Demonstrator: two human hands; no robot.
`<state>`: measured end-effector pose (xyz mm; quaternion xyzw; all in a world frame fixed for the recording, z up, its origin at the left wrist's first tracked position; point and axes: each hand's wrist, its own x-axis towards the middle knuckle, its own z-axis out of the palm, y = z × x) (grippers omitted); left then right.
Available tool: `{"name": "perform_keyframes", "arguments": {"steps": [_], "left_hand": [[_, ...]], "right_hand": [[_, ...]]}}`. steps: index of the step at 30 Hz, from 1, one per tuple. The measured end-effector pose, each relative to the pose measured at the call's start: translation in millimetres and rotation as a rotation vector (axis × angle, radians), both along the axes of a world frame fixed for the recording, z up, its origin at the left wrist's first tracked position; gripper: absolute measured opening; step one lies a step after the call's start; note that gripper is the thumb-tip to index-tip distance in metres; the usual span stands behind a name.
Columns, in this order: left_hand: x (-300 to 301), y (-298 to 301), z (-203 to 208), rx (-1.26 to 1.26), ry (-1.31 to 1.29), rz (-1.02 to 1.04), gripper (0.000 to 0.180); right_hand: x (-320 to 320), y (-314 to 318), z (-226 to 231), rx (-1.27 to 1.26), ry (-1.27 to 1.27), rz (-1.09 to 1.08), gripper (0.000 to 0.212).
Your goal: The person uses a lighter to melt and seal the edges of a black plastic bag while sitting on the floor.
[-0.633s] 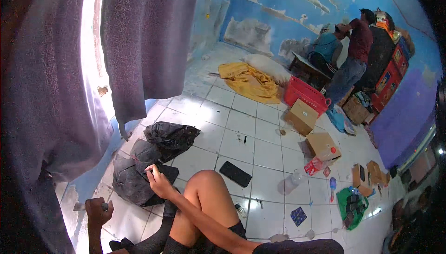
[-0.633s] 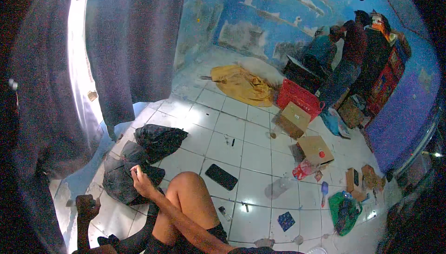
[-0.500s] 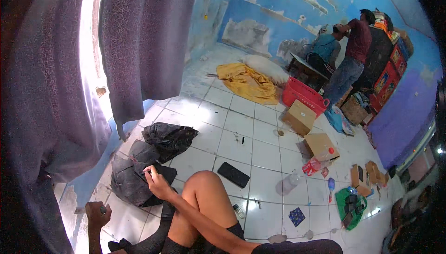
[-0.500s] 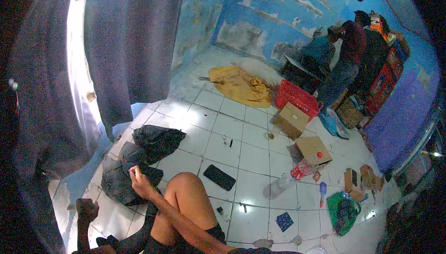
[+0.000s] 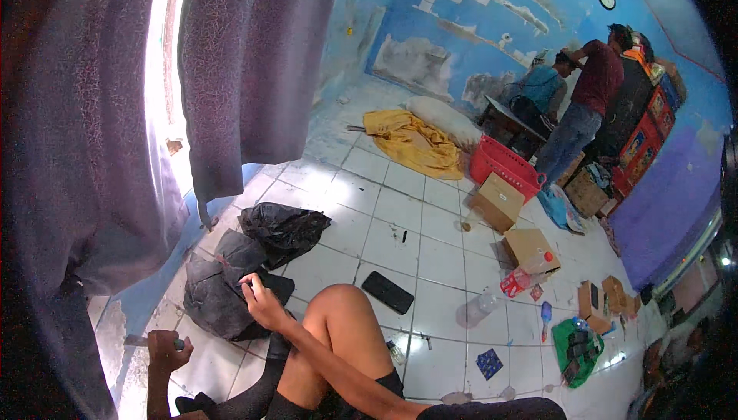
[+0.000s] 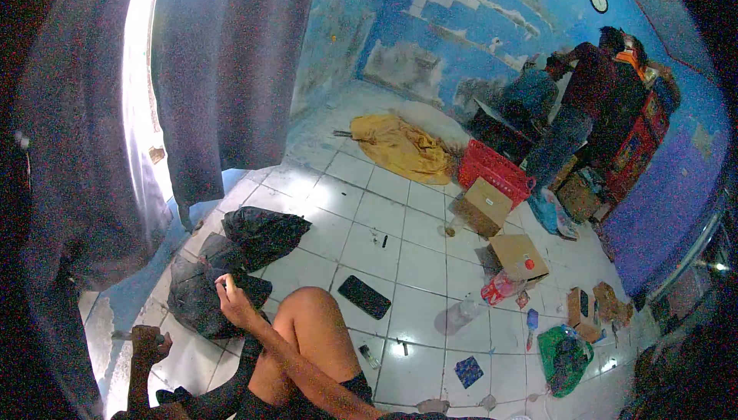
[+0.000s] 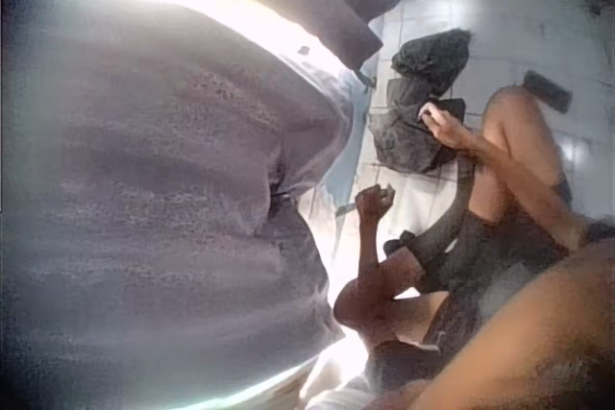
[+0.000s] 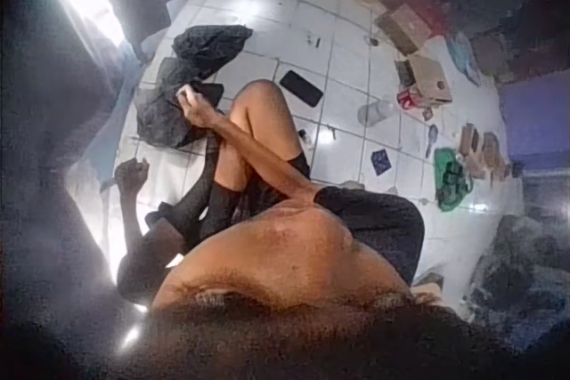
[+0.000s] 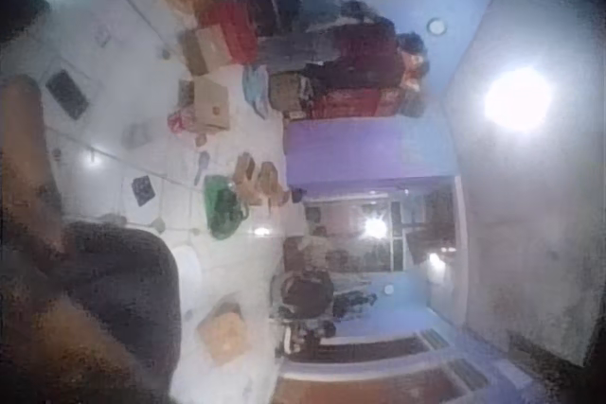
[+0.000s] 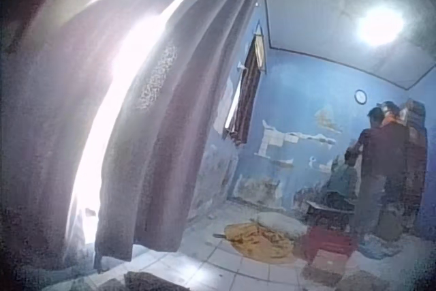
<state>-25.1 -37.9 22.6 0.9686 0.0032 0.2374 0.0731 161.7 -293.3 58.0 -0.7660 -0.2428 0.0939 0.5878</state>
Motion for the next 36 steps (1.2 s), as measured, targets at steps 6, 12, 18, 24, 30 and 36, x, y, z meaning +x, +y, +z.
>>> {"name": "perform_keyframes", "arguments": {"steps": [6, 12, 18, 24, 30, 36], "left_hand": [[13, -15, 18, -0.039, -0.128, 0.0, 0.036], [7, -12, 7, 0.034, -0.101, 0.018, 0.034], [18, -25, 7, -0.175, 0.088, -0.011, 0.035], [16, -25, 9, -0.13, 0.043, 0.002, 0.036], [16, -30, 4, -0.03, -0.226, -0.027, 0.037], [11, -4, 19, 0.044, -0.136, -0.014, 0.035]], "right_hand": [[7, 0, -15, 0.055, -0.105, -0.033, 0.022], [0, 3, -1, 0.044, -0.02, -0.008, 0.023], [3, -6, 0, 0.003, -0.162, -0.009, 0.024], [3, -3, -5, 0.048, -0.1, 0.013, 0.023], [2, -6, -2, -0.052, 0.013, 0.005, 0.023], [4, 6, -2, -0.091, 0.071, 0.024, 0.022]]}}
